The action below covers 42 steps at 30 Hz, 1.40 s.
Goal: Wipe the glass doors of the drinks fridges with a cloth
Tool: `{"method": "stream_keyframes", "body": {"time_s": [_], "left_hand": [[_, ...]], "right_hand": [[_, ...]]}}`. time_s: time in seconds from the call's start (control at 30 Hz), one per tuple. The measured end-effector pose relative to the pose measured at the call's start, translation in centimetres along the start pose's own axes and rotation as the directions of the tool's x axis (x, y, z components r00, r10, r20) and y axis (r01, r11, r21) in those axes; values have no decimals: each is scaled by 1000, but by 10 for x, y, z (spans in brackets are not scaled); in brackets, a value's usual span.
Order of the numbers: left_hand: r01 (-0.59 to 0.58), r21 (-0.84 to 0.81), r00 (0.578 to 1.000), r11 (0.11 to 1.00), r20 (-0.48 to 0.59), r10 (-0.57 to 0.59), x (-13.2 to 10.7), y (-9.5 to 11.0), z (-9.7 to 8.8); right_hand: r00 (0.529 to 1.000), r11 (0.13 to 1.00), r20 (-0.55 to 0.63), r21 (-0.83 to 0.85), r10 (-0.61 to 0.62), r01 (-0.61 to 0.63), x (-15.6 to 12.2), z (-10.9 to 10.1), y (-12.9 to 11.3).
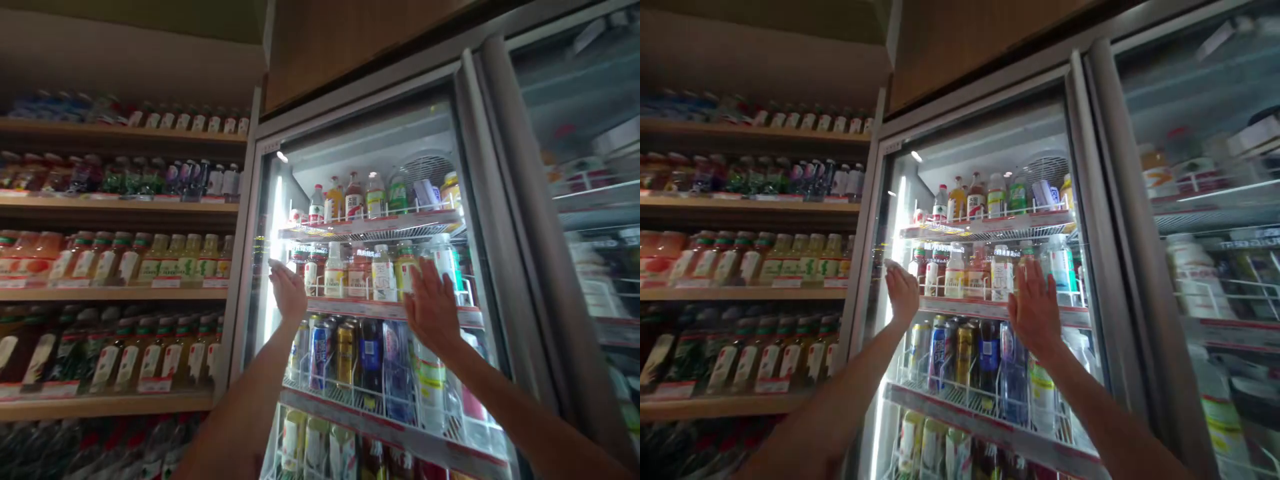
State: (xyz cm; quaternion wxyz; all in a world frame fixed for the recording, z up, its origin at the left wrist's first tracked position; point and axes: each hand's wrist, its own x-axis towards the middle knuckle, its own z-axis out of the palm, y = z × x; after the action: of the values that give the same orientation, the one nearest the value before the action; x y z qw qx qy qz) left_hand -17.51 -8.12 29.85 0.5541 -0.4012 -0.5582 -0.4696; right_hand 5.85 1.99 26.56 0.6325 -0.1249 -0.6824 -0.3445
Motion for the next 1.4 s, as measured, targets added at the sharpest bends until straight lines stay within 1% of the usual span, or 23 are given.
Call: {"method": "stream_keyframes", "body": {"time_s": [0.1,0.13,0.17,0.23,0.27,0.3,0.37,0.43,0.5,0.57,0.63,0.7,0.73,0.8,0.87,0.93,0.97,1.07,1.1,1.17,1.23,1.33,1.4], "left_hand": [[-16,-5,999,1000,-49,16,2,36,13],[-160,-39,987,986,-7,160,-1,54,20],[-320,-76,944,944,57,324,-3,70,27],[-469,-114,870,876,113,481,0,84,36],[-451,-110,878,886,124,463,6,80,37],[-365,-91,920,926,113,374,15,70,36],[-76,-52,996,996,44,78,36,39,27],[145,-55,988,988,-45,-147,51,14,22],[214,-80,970,974,-97,-221,52,16,24],[119,-102,988,988,-84,-128,39,46,31],[-136,-122,991,983,-24,135,20,82,37],[-401,-133,910,906,50,411,8,98,38],[-461,-131,877,878,84,474,6,94,35],[-366,-89,922,926,99,374,13,64,26],[-104,-37,994,994,16,105,23,27,17],[57,-27,996,998,-65,-59,28,9,13],[69,-31,994,997,-81,-71,27,13,15],[-140,-66,990,988,-24,139,18,61,31],[-277,-88,960,957,13,279,16,78,36],[-430,-122,898,895,49,438,16,95,41],[-397,-120,913,910,47,404,25,79,37],[-85,-93,996,992,2,85,50,17,25],[106,-95,992,990,-57,-112,66,-15,19]], "right_hand": [[999,997,-46,70,-6,9,1,-4,12],[995,993,-98,118,1,11,-1,-5,13],[988,986,-156,166,22,4,-4,-4,13],[973,971,-225,239,48,7,-8,-4,14],[972,967,-231,254,45,16,-9,-4,13],[973,966,-226,257,40,20,-10,-4,13],[983,972,-185,235,23,21,-8,-5,13],[991,980,-134,196,2,24,-6,-6,11],[995,985,-103,172,-3,21,-5,-7,11],[992,982,-122,186,11,12,-5,-6,11],[987,975,-158,222,39,-3,-7,-4,12],[979,968,-190,249,69,-19,-8,-4,13],[977,967,-196,255,79,-27,-9,-4,14],[979,967,-187,251,85,-36,-8,-4,13],[986,974,-153,225,66,-30,-7,-4,12],[993,983,-111,184,45,-24,-5,-4,11],[994,986,-99,164,38,-22,-4,-4,11],[994,992,-103,125,33,-20,-3,-2,10],[994,993,-106,114,33,-20,-4,-1,10],[995,996,-99,82,30,-22,-6,-1,10],[998,999,-63,28,29,-28,-8,-1,9],[999,996,-1,-73,41,-41,1,-3,9],[998,990,33,-132,59,-54,20,0,11]]}}
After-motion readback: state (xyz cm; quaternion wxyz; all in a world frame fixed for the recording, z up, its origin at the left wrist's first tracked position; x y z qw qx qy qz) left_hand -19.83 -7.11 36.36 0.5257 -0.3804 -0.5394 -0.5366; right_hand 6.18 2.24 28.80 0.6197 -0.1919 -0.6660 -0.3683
